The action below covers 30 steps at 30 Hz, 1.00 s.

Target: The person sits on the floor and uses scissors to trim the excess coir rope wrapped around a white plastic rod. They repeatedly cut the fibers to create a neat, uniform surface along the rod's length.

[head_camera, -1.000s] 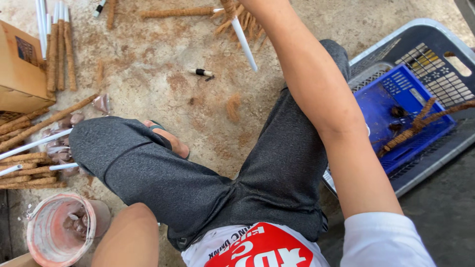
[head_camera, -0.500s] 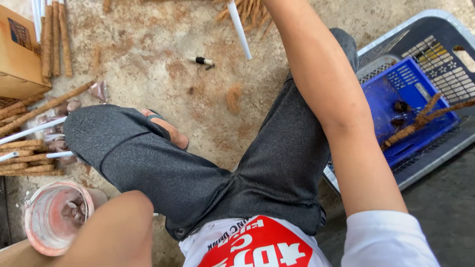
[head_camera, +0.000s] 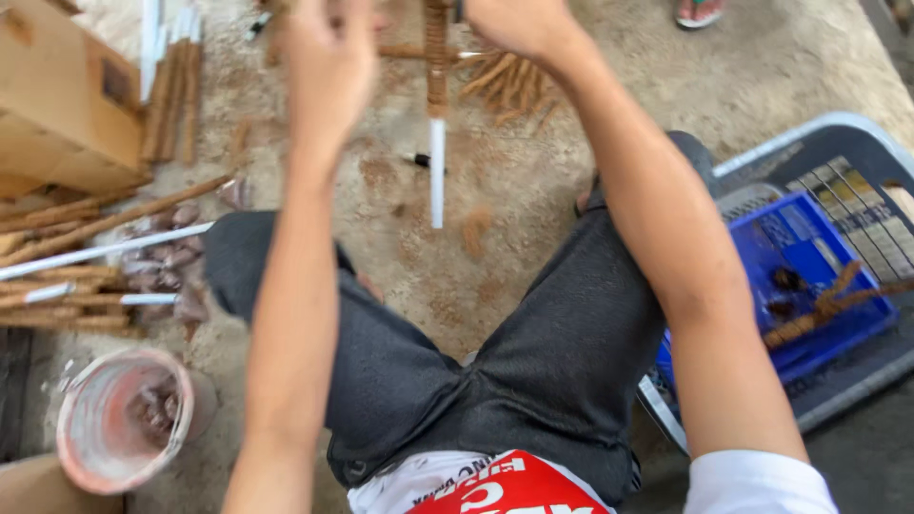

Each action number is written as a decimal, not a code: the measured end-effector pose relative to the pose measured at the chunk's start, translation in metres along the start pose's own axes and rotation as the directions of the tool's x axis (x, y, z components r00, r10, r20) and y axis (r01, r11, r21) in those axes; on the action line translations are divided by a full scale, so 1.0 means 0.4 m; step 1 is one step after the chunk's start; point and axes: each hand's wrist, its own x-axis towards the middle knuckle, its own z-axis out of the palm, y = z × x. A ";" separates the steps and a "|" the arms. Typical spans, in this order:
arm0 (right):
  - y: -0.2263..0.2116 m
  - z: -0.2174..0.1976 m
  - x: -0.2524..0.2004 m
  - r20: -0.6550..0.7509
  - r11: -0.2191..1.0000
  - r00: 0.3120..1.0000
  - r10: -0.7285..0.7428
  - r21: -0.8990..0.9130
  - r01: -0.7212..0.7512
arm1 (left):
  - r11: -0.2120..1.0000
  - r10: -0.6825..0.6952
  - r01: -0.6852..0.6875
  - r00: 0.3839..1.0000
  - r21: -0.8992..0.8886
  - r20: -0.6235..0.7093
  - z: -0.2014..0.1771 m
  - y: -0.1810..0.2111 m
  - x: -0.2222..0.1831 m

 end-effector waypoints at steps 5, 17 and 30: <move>-0.118 -0.076 0.015 0.171 0.874 0.985 0.013 0.477 -0.094 | 0.977 -0.009 0.044 0.987 -0.210 0.161 0.076 0.041 -0.011; -0.108 -0.130 0.016 0.127 0.765 0.986 0.106 0.623 -0.162 | 0.867 -0.054 0.167 0.968 -0.469 0.244 0.065 0.109 -0.029; -0.046 -0.100 0.019 -0.102 0.774 0.924 -0.369 -0.584 0.245 | 0.964 -0.047 0.053 0.998 -0.262 0.029 0.036 0.098 -0.024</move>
